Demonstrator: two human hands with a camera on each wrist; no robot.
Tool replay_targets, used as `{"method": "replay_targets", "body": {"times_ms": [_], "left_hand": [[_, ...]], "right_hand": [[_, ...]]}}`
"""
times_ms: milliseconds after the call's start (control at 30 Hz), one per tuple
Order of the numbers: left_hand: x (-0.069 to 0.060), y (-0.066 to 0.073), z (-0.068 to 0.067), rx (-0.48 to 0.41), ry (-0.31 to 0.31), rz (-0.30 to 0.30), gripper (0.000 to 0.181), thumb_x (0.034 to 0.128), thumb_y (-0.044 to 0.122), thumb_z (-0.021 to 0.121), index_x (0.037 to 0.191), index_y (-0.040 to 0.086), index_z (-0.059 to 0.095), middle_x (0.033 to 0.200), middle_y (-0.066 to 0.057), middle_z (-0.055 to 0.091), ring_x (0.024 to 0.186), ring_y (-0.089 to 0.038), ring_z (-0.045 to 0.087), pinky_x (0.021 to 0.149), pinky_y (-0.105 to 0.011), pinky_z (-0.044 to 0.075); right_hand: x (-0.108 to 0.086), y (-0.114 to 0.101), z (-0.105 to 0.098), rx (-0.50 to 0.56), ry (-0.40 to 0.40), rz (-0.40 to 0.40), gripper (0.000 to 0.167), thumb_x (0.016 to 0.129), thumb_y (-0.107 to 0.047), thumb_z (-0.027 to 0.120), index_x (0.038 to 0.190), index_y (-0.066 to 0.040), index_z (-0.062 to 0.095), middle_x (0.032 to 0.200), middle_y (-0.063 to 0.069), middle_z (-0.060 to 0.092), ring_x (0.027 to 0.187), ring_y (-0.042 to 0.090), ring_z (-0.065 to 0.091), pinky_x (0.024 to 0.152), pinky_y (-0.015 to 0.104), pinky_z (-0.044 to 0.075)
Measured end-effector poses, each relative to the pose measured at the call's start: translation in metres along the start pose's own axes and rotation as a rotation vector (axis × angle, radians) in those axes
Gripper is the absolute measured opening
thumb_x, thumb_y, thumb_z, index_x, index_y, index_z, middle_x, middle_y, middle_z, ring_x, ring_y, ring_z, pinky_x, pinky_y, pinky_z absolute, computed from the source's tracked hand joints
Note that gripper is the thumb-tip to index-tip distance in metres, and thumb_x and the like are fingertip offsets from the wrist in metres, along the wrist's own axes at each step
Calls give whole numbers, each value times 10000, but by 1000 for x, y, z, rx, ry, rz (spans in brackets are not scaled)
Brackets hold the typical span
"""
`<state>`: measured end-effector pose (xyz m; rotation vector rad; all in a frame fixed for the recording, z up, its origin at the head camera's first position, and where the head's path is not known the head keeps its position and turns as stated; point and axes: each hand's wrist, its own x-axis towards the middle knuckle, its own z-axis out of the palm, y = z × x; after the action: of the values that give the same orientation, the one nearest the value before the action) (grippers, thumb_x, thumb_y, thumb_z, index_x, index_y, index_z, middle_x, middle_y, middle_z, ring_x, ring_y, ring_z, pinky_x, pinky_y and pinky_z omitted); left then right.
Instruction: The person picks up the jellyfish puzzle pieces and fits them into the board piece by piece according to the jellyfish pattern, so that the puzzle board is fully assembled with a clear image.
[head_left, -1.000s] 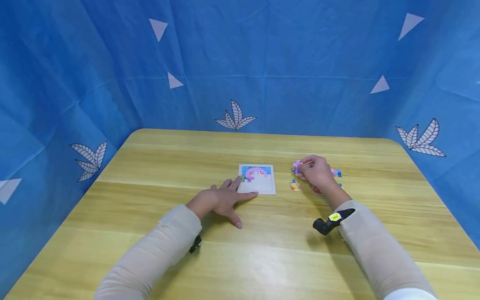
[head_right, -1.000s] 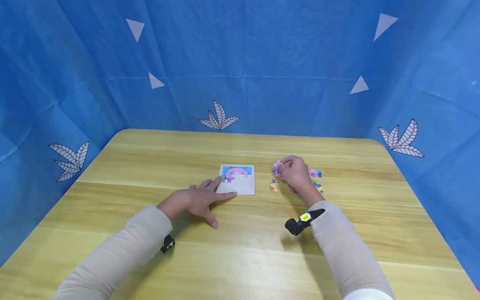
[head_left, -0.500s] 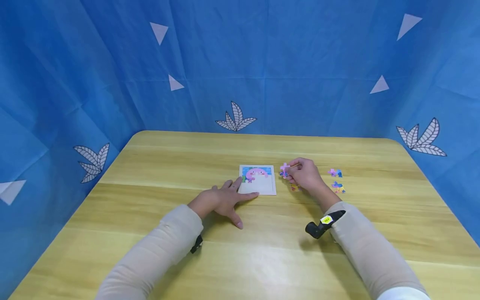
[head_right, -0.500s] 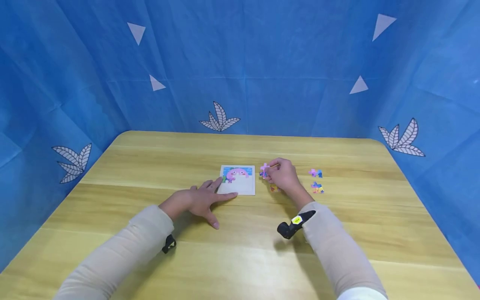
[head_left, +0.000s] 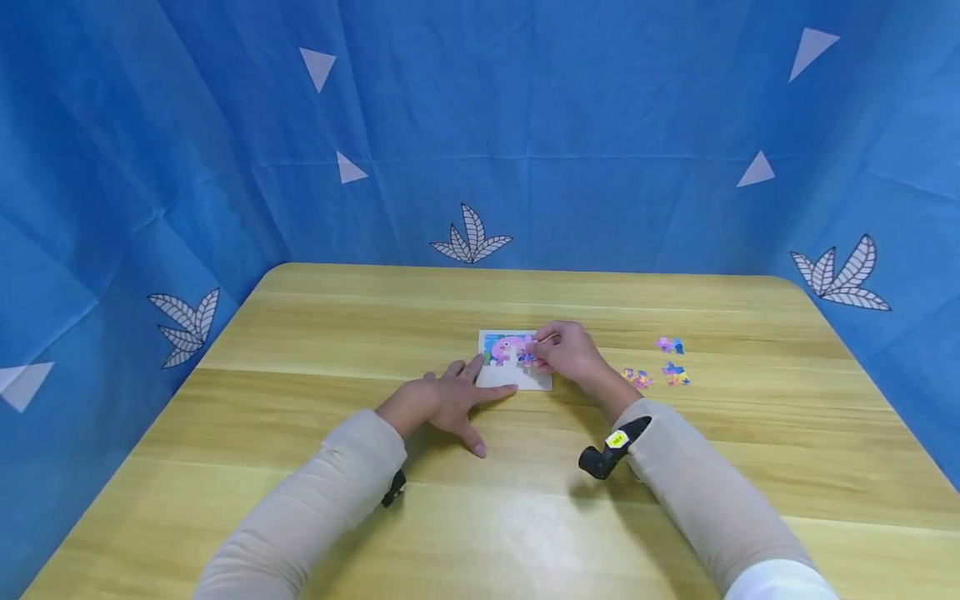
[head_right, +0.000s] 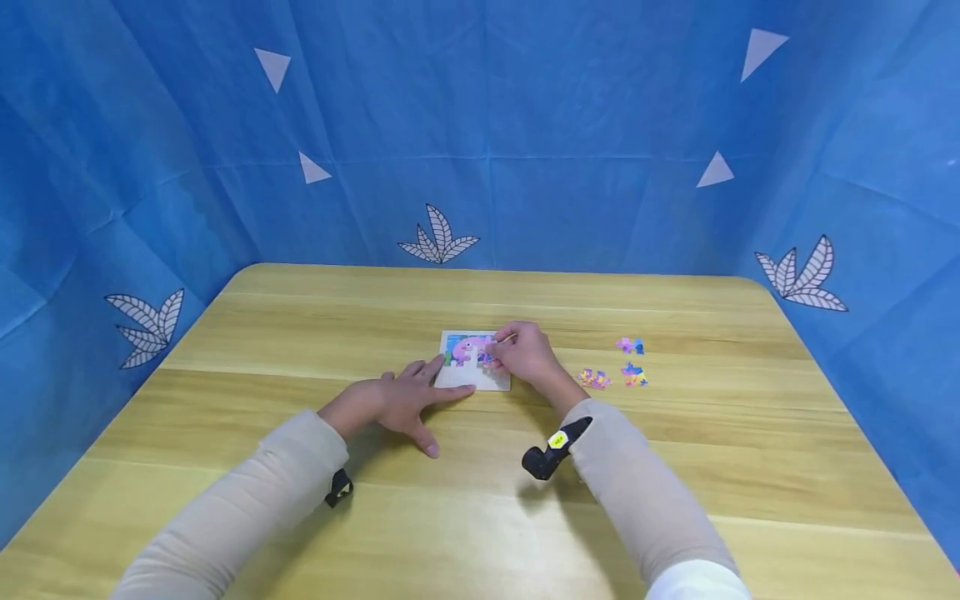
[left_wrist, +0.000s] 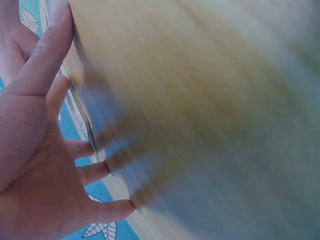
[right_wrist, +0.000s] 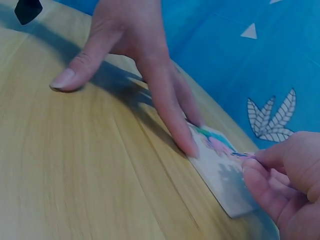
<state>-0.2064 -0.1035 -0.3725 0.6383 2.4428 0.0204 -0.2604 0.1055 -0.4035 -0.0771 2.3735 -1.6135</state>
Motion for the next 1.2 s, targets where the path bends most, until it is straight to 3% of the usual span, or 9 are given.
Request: {"method": "replay_targets", "body": {"times_ms": [700, 1067, 1200], "left_hand": [[-2, 0, 1, 2, 6, 6, 946, 705, 623, 691, 1455, 521, 125, 1590, -100, -88, 1446, -366, 7, 1060, -669, 152], [0, -1, 1, 14, 8, 5, 950, 700, 636, 686, 1451, 530, 114, 1590, -100, -90, 1445, -367, 12, 1054, -673, 162], [0, -1, 1, 5, 3, 7, 950, 697, 641, 685, 1449, 534, 114, 1590, -92, -96, 1444, -375, 8, 1054, -677, 152]], "right_hand": [[10, -6, 22, -105, 0, 50, 162, 892, -121, 648, 975, 6, 593, 779, 93, 636, 587, 100, 624, 568, 233, 533], [11, -11, 27, -292, 92, -2, 202, 844, -170, 705, 912, -20, 588, 663, 41, 628, 511, 66, 598, 526, 212, 496], [10, -12, 27, -366, 89, -10, 225, 837, -203, 720, 896, -36, 581, 646, 27, 631, 524, 77, 597, 536, 213, 477]]}}
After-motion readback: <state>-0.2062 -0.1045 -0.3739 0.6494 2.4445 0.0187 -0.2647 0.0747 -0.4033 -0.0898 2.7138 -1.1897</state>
